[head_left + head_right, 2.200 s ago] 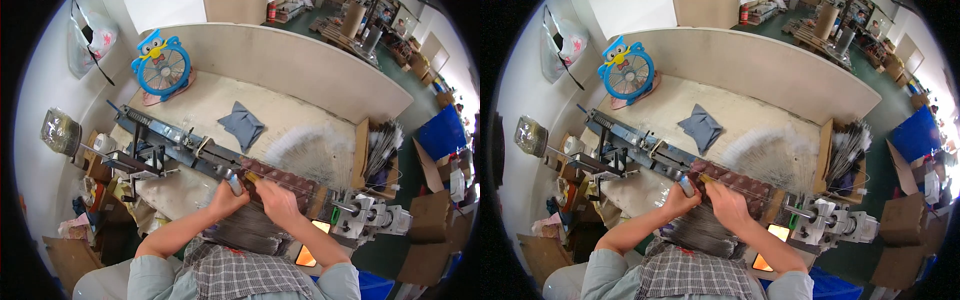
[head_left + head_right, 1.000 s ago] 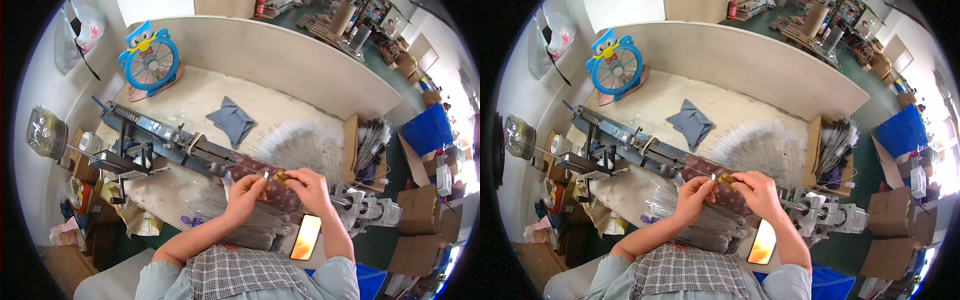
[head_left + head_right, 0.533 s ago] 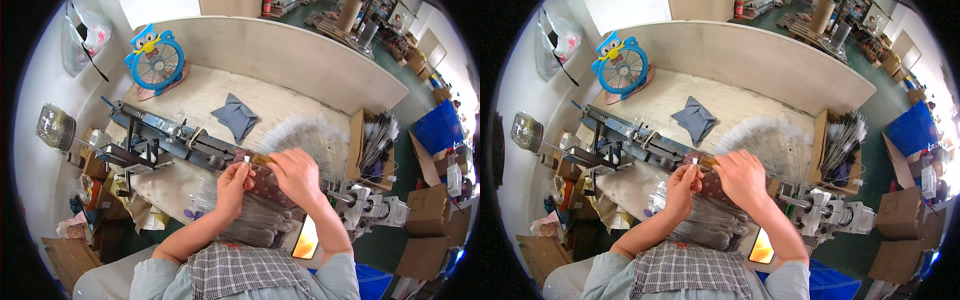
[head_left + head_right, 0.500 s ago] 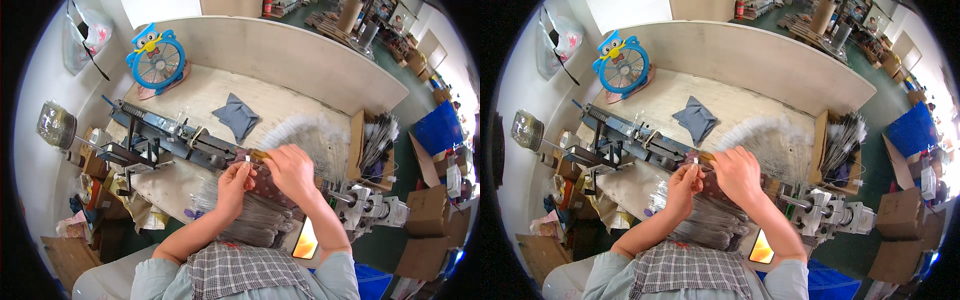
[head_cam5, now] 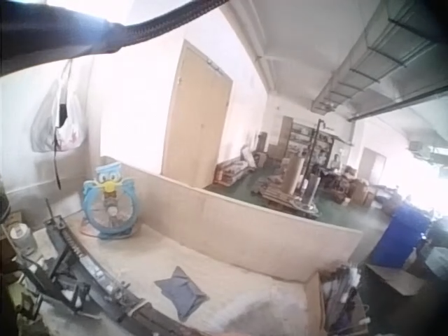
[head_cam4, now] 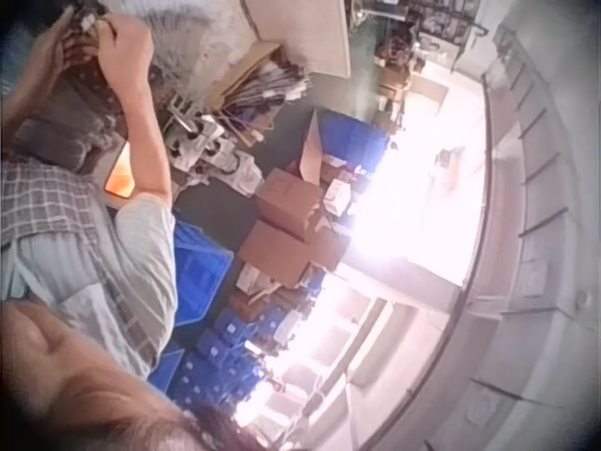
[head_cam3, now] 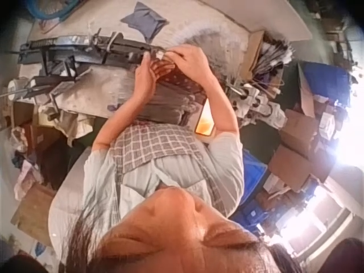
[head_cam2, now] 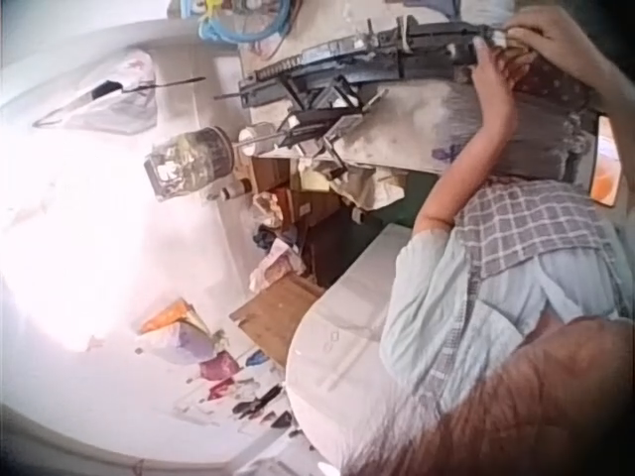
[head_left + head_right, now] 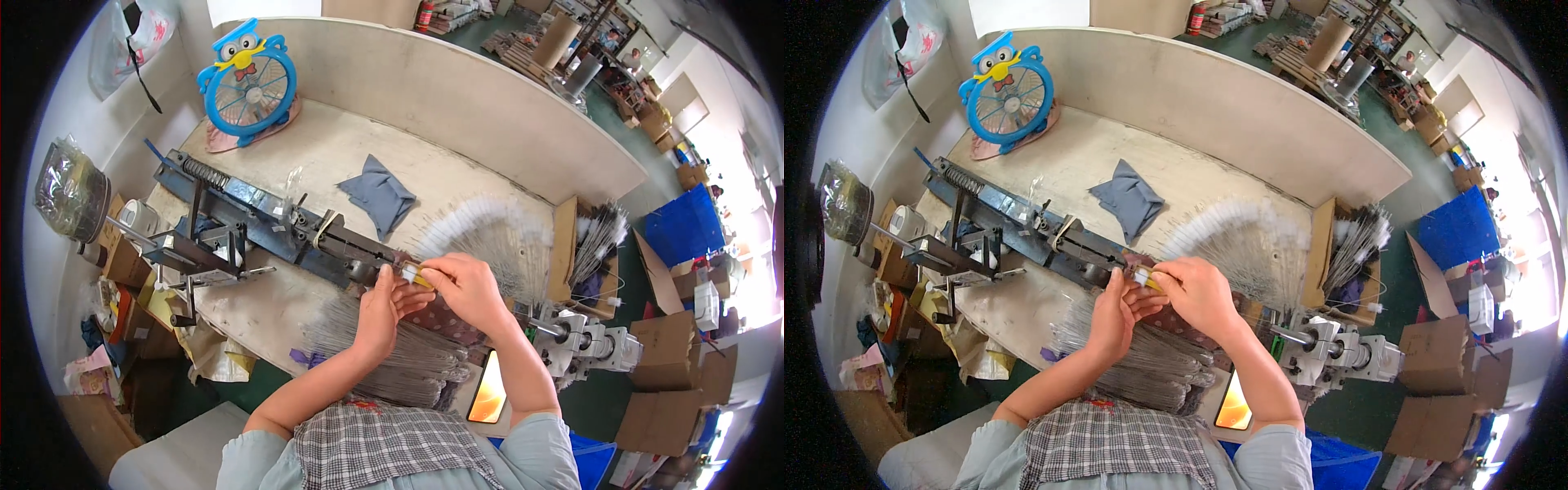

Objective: Assembling medical swabs or personal hygiene components at a factory workstation machine.

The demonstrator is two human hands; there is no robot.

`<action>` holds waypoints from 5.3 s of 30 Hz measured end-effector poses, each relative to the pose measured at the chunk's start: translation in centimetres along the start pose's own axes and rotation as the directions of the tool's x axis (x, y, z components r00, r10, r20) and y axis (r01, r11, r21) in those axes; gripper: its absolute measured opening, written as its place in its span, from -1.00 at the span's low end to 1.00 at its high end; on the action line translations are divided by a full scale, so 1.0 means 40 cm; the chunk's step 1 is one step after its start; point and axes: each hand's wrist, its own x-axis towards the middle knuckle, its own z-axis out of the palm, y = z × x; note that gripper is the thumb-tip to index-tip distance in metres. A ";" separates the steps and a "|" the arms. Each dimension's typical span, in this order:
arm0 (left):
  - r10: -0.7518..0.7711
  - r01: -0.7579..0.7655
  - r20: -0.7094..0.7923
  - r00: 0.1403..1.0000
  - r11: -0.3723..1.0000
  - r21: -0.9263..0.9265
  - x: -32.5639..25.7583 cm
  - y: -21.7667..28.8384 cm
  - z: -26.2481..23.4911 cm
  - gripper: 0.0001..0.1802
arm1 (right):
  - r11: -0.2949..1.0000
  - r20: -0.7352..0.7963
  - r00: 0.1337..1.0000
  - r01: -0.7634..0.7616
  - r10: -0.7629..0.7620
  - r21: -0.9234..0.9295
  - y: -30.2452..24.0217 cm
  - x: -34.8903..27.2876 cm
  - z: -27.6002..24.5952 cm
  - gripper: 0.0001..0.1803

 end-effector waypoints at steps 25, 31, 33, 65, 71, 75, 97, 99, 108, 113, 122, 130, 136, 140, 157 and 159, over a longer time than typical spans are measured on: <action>0.139 -0.159 -0.129 0.982 0.974 -0.161 -0.005 -0.025 0.044 -0.88 | 0.831 -0.287 0.835 0.309 -0.470 -0.463 0.026 -0.055 0.035 -0.76; 0.111 -0.139 -0.127 0.986 0.960 -0.241 -0.002 -0.030 0.031 -0.90 | 0.837 -0.269 0.851 0.299 -0.452 -0.458 0.010 -0.045 0.046 -0.74; 0.081 -0.125 -0.163 0.983 0.953 -0.277 -0.003 -0.032 0.025 -0.90 | 0.840 -0.255 0.858 0.302 -0.445 -0.452 0.008 -0.043 0.047 -0.73; 0.062 -0.089 -0.147 0.987 0.978 -0.187 -0.008 -0.019 0.031 -0.81 | 0.870 -0.374 0.851 0.174 -0.368 -0.460 -0.005 -0.088 0.016 -0.77; 0.017 -0.046 -0.146 0.989 0.979 -0.200 -0.021 -0.001 0.028 -0.37 | 0.859 -0.254 0.906 0.187 -0.338 -0.476 -0.001 -0.103 0.005 -0.85; 0.014 -0.022 -0.084 0.996 0.994 -0.106 -0.031 0.008 0.033 -0.30 | 0.909 -0.284 0.909 0.190 -0.306 -0.370 -0.003 -0.106 -0.006 -0.84; 0.389 -0.375 -0.776 0.496 0.902 0.213 -0.243 0.393 -0.941 -0.62 | 0.911 0.121 0.935 -0.288 0.334 -0.296 0.159 -0.378 -0.014 -0.81; 0.389 -0.368 -0.862 0.324 0.892 0.264 -0.216 0.366 -0.915 -0.58 | 0.894 0.056 0.946 -0.281 0.319 -0.350 0.143 -0.397 -0.032 -0.82; 0.005 -0.116 -0.478 0.878 0.972 -0.202 -0.118 0.044 -0.443 -0.68 | 0.894 0.087 0.923 -0.334 0.374 -0.299 0.159 -0.435 -0.038 -0.79; -0.091 0.140 -0.155 0.984 0.931 0.338 -0.042 -0.043 -0.046 -0.68 | 0.927 0.035 0.945 -0.310 0.324 -0.209 0.192 -0.451 -0.031 -0.80; -0.428 0.465 0.182 0.885 0.804 -0.371 -0.113 0.205 0.026 -0.53 | 0.791 -0.041 0.966 -0.234 0.256 -0.565 0.102 -0.454 -0.165 -0.81; -0.175 -0.116 0.513 0.840 0.866 0.486 -0.092 0.004 0.045 -0.65 | 0.877 -0.572 0.819 -0.298 0.033 -0.377 0.041 -0.405 -0.287 -0.88; 0.122 -0.779 0.772 0.624 0.022 0.627 0.048 -0.119 0.185 -0.77 | 0.784 -0.215 0.769 -0.520 0.602 0.339 0.027 -0.339 -0.285 -0.75; -0.011 -0.775 0.797 0.604 -0.242 0.584 0.112 -0.169 0.200 -0.82 | 0.891 -0.204 0.869 -0.427 0.451 0.151 0.061 -0.315 -0.281 -0.77; 0.351 -0.618 0.612 0.709 -0.110 0.779 -0.089 0.011 -0.015 -0.81 | 0.920 -0.076 0.994 -0.107 0.084 -0.377 0.135 -0.210 -0.222 -0.85; 0.339 -0.484 0.429 0.837 0.094 0.870 -0.109 0.024 -0.029 -0.83 | 0.922 -0.057 0.996 0.042 -0.069 -0.385 0.109 -0.173 -0.191 -0.86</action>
